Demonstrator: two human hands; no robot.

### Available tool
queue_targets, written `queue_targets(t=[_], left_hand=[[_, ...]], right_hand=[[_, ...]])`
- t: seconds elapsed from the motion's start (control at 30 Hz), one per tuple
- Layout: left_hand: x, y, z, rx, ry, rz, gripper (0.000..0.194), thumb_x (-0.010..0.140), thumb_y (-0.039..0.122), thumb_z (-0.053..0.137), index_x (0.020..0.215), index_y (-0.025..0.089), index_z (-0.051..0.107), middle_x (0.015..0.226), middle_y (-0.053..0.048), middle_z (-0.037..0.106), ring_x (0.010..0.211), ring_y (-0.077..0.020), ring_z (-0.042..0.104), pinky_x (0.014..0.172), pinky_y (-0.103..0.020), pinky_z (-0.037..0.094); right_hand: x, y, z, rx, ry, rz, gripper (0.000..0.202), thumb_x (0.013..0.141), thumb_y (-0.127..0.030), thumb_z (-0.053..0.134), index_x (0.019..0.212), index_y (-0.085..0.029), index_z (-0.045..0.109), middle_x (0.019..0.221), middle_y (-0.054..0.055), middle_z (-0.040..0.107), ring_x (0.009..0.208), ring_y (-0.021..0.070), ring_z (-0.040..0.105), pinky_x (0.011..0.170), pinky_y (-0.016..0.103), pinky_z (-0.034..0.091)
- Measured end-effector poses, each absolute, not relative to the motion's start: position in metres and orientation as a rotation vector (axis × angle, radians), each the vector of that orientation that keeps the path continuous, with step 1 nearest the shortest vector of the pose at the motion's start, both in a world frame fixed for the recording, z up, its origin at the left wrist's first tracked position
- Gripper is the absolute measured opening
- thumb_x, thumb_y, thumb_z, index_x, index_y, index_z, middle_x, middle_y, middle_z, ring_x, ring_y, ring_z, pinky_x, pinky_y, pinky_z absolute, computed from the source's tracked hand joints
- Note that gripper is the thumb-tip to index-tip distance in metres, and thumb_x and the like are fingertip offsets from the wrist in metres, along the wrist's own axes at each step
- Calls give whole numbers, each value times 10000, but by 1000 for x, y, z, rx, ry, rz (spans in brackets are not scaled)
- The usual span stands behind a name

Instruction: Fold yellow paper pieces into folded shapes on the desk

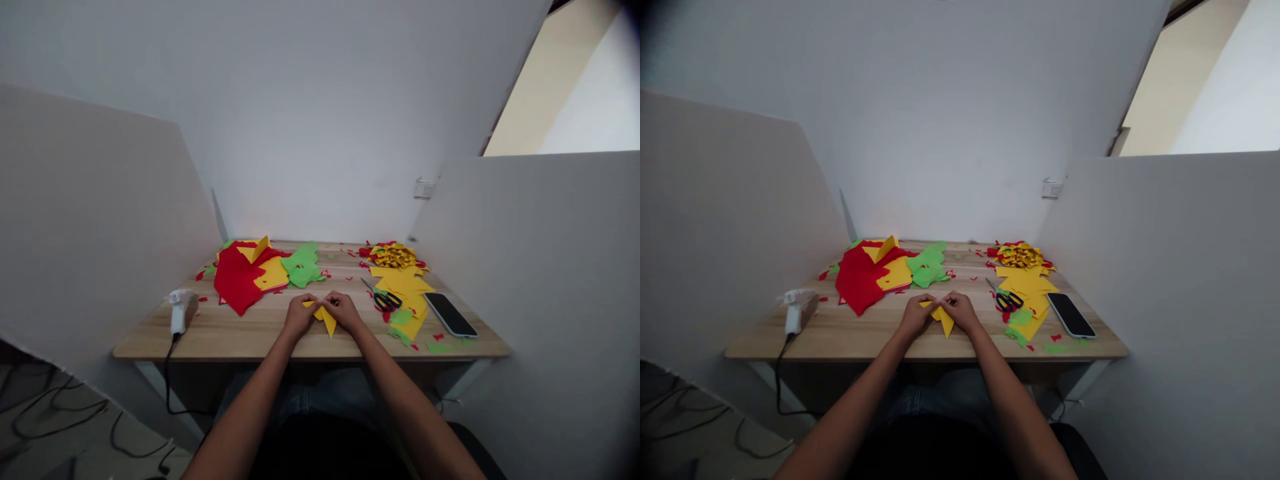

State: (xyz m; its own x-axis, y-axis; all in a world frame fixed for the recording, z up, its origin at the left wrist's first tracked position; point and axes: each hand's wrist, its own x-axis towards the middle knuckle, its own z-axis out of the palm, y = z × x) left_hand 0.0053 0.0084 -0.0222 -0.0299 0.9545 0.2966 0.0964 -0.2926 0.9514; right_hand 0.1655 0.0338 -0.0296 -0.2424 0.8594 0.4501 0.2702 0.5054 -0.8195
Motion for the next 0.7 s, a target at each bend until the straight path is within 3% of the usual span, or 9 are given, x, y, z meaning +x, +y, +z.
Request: queue_targets(t=[0.4,0.57,0.7], left_hand=[[3,16,-17,827,1226,1834,381,602,454,742,787,139,633,641,0,615,545,-127,566,496,-227,446],[5,11,-21,1224,1171,1550,299,629,424,725,699,147,635,596,0,608,533,-142,572,498,-233,449],[7,9,-24,1465,1144,1438,237,678,387,692,678,153,661,607,-11,627,561,-147,575,529,-235,449]], right_hand=[[165,39,-29,-1084,-1660,686,206,754,-326,542,651,-164,615,650,12,600,610,142,516,596,247,403],[167,37,-29,-993,-1684,688,233,794,-365,557,710,-168,648,707,21,624,673,155,543,643,252,427],[165,36,-31,-955,-1803,756,233,785,-380,582,696,-176,653,686,16,620,643,151,538,591,237,415]])
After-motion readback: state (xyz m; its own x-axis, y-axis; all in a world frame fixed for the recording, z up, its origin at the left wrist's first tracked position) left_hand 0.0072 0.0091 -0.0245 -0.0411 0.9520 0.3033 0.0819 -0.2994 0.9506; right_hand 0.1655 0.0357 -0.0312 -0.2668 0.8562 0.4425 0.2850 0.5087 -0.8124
